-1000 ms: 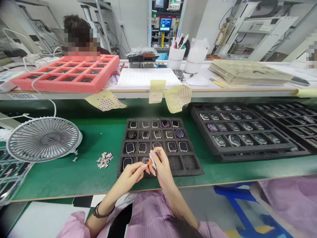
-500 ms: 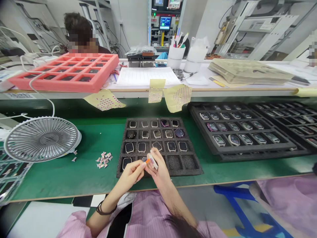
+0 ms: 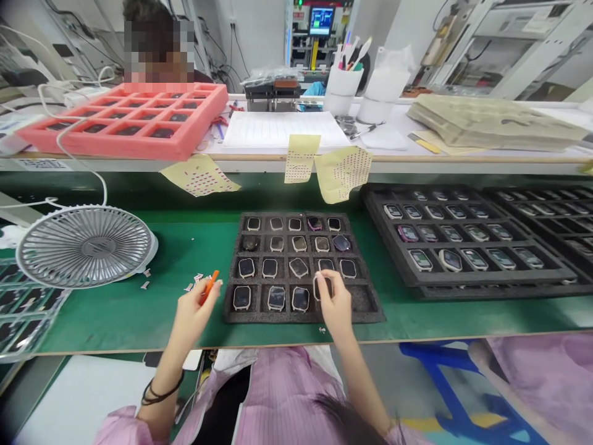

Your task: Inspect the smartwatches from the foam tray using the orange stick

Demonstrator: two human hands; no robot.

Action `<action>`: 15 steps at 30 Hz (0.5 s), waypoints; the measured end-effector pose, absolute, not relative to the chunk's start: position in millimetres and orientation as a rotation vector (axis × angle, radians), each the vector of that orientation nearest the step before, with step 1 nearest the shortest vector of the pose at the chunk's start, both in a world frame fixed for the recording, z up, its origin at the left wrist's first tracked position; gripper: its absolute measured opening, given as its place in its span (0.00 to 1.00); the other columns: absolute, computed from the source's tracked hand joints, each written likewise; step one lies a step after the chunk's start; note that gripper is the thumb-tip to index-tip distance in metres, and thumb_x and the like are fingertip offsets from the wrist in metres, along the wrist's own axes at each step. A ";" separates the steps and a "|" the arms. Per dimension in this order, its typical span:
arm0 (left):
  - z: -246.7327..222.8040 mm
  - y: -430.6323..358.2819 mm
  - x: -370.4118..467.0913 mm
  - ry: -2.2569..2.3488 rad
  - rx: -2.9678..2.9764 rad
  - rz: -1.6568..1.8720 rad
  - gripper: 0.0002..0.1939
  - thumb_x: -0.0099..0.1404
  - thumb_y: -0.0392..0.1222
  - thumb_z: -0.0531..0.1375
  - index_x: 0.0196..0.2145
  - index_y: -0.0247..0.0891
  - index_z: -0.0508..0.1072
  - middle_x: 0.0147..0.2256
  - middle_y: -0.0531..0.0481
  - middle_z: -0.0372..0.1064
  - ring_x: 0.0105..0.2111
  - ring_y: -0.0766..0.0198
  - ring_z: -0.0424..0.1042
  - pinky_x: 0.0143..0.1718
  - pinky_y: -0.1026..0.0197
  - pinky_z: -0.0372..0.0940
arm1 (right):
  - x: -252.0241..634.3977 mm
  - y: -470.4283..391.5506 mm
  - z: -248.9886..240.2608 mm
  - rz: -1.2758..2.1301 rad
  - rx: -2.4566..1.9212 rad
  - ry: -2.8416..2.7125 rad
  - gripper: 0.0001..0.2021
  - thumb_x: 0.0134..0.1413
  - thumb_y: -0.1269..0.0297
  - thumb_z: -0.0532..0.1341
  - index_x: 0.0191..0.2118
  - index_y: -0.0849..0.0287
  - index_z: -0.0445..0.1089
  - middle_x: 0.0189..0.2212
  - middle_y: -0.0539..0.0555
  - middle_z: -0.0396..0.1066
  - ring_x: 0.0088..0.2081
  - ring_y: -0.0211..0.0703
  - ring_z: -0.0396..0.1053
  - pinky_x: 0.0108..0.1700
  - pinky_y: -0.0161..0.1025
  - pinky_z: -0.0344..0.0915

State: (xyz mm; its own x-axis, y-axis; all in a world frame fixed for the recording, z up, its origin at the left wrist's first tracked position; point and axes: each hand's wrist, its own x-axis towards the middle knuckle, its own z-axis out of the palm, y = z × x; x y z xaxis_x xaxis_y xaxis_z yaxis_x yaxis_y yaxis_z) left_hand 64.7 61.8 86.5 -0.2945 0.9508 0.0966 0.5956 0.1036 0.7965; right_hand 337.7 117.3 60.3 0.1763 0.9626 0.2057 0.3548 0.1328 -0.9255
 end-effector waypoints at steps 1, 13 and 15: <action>81.5 58.5 51.7 2.076 1.503 0.996 0.14 0.64 0.49 0.53 0.25 0.38 0.64 0.20 0.56 0.58 0.21 0.68 0.57 0.26 0.66 0.52 | 349.0 118.4 54.7 0.644 -1.482 -1.468 0.17 0.58 0.47 0.57 0.37 0.57 0.68 0.32 0.54 0.72 0.29 0.42 0.67 0.32 0.40 0.65; 61.3 35.7 41.2 2.209 1.584 1.009 0.18 0.69 0.50 0.48 0.44 0.37 0.71 0.34 0.46 0.77 0.25 0.62 0.74 0.31 0.63 0.67 | 345.1 109.2 47.5 0.078 -0.921 -2.188 0.10 0.62 0.75 0.56 0.45 0.56 0.69 0.39 0.56 0.74 0.44 0.48 0.68 0.49 0.49 0.63; 61.8 34.6 53.7 2.067 1.677 1.027 0.17 0.70 0.48 0.48 0.44 0.37 0.71 0.35 0.47 0.78 0.27 0.63 0.76 0.32 0.64 0.68 | 337.5 107.0 48.1 0.101 -0.778 -2.319 0.12 0.62 0.77 0.54 0.47 0.57 0.68 0.38 0.55 0.75 0.43 0.48 0.67 0.48 0.48 0.63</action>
